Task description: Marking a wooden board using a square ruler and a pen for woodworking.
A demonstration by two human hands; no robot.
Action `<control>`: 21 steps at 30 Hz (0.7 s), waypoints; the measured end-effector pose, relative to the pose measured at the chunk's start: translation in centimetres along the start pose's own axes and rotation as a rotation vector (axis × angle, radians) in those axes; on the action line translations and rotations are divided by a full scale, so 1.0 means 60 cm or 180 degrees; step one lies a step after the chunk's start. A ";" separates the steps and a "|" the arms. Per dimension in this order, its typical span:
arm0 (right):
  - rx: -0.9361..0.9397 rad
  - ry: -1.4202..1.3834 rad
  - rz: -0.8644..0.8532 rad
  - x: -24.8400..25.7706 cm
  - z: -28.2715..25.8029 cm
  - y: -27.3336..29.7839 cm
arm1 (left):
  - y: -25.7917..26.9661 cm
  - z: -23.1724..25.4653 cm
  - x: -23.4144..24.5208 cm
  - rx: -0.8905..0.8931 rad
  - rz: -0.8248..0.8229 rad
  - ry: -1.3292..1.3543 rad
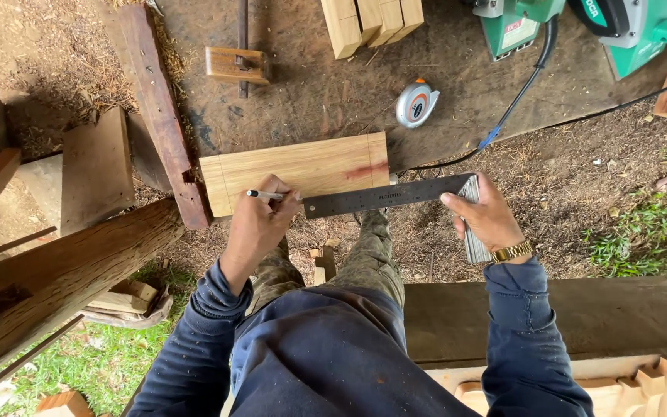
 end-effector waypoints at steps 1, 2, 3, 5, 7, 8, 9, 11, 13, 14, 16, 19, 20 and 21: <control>0.0001 -0.0006 0.0005 0.001 0.005 -0.001 | 0.001 -0.005 -0.001 -0.0004 -0.0003 -0.0006; 0.0037 0.0009 -0.0009 0.003 0.010 -0.001 | 0.000 -0.008 -0.002 -0.0049 -0.0005 0.0045; 0.0072 0.0025 -0.0023 0.004 0.015 -0.002 | -0.001 -0.010 -0.003 -0.0093 -0.0007 0.0096; 0.0123 0.0044 -0.0014 0.004 0.010 0.000 | 0.001 0.000 0.000 -0.0132 0.0051 0.0068; 0.0176 0.0065 -0.0003 0.004 0.006 0.001 | 0.000 0.002 -0.001 -0.0174 0.0109 0.0041; 0.0087 0.0116 0.0024 0.005 0.007 0.003 | -0.002 -0.006 -0.003 -0.0098 0.0087 0.0094; -0.0003 0.0167 0.0051 0.005 0.008 0.004 | -0.004 -0.014 -0.005 -0.0022 0.0064 0.0146; 0.0010 0.0284 0.0011 0.007 0.010 0.000 | -0.002 -0.009 -0.003 -0.0239 0.0100 0.0216; 0.0022 0.0405 -0.0038 0.007 0.009 -0.002 | 0.002 -0.003 -0.001 -0.0448 0.0139 0.0288; 0.0119 0.0338 -0.0051 0.005 0.003 -0.002 | -0.001 -0.007 -0.003 -0.0246 0.0057 0.0336; 0.0215 0.0255 -0.0045 0.003 -0.004 -0.001 | -0.004 -0.011 -0.006 -0.0054 -0.0042 0.0366; 0.0140 0.0402 0.0005 0.005 -0.004 0.000 | -0.009 -0.030 -0.009 0.0245 -0.0014 0.0033; 0.0037 0.0392 -0.0012 0.005 -0.001 -0.001 | -0.009 -0.029 -0.007 -0.0137 0.0132 -0.0036; -0.0065 0.0383 -0.0029 0.005 0.002 -0.001 | -0.007 -0.029 -0.006 -0.0521 0.0273 -0.0105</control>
Point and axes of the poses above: each hand's wrist, its own y-axis away from the middle knuckle, its own x-axis out of the back of the hand, z = x × y, the point moved 6 cm from there along -y, towards the middle knuckle, and after that the axes turned 13 degrees about x, right-handed, at the moved point
